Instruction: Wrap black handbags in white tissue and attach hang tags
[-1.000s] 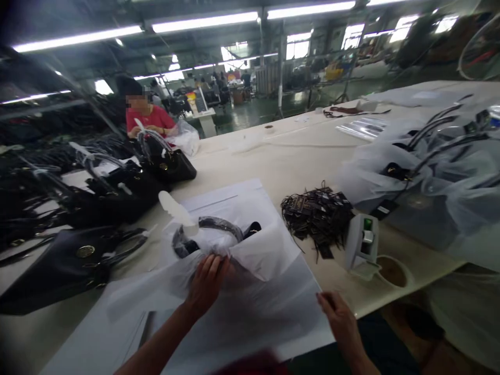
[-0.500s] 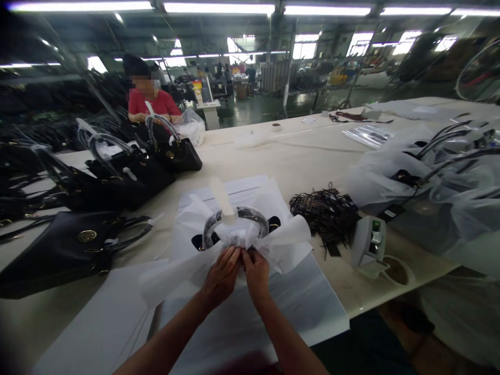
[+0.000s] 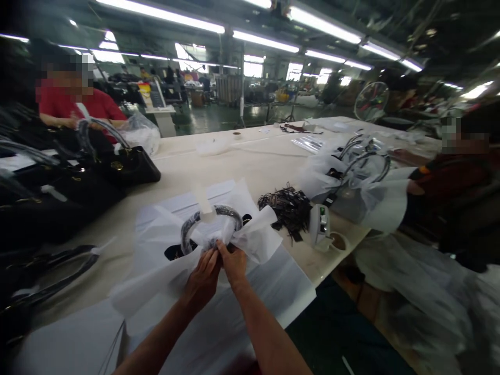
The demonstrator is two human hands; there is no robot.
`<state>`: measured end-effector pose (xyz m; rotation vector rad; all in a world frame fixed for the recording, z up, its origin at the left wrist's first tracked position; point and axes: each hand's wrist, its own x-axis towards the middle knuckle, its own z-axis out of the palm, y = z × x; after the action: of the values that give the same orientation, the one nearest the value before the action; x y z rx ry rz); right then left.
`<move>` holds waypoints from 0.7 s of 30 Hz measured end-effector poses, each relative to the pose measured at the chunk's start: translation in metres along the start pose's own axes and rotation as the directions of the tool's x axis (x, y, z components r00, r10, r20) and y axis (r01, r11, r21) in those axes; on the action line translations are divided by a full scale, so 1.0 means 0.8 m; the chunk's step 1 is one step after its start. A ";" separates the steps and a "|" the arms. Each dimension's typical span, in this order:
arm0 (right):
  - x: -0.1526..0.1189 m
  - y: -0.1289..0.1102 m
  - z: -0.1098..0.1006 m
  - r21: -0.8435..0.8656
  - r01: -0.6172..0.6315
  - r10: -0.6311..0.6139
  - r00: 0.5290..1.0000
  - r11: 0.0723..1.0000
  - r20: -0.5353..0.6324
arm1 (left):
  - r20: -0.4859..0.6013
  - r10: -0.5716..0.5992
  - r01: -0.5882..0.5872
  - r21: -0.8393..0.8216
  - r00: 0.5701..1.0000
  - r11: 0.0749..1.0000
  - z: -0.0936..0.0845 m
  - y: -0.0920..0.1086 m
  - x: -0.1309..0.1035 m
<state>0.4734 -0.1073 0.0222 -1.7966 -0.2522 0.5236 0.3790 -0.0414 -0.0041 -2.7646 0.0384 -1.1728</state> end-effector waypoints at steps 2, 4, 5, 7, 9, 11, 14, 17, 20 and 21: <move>-0.004 0.003 -0.004 0.080 -0.095 0.090 0.993 0.992 0.071 | 0.006 0.005 -0.005 -0.013 1.000 1.000 0.000 -0.001 -0.001; -0.007 0.007 -0.009 0.116 -0.164 0.150 0.981 0.980 0.119 | 0.000 0.016 -0.016 -0.013 1.000 1.000 0.000 -0.002 -0.001; -0.008 0.009 -0.010 0.115 -0.179 0.165 0.979 0.977 0.118 | -0.008 0.024 -0.024 -0.007 1.000 1.000 0.000 -0.003 -0.001; -0.007 0.014 -0.012 0.084 -0.174 0.169 0.983 0.981 0.069 | -0.022 0.041 -0.041 0.005 0.999 0.999 -0.001 -0.003 0.000; -0.005 0.023 -0.011 -0.013 -0.120 0.120 0.993 0.993 -0.013 | -0.028 0.055 -0.055 0.011 0.998 0.998 -0.002 -0.004 0.002; -0.004 0.038 -0.013 -0.139 -0.062 0.058 0.998 0.988 -0.028 | -0.019 0.067 -0.067 0.012 0.998 0.998 -0.004 -0.005 0.003; -0.004 0.072 -0.031 -0.209 -0.071 0.090 0.992 0.975 0.085 | 0.002 0.075 -0.075 0.012 0.997 0.997 -0.005 -0.007 0.003; 0.005 0.107 -0.079 -0.199 -0.148 0.164 0.984 0.969 0.066 | 0.024 0.078 -0.078 -0.001 0.997 0.997 -0.005 -0.007 0.001; 0.044 0.128 -0.147 -0.151 -0.223 0.204 0.970 0.963 -0.130 | 0.042 0.055 -0.054 -0.015 0.998 0.998 -0.004 -0.007 -0.002; 0.065 0.132 -0.170 -0.115 -0.253 0.227 0.953 0.961 -0.199 | 0.049 0.039 -0.038 -0.020 0.998 0.999 -0.004 -0.006 -0.003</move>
<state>0.5731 -0.2314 -0.0611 -2.0124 0.0613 0.5167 0.3749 -0.0367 -0.0030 -2.7952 0.0975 -1.1005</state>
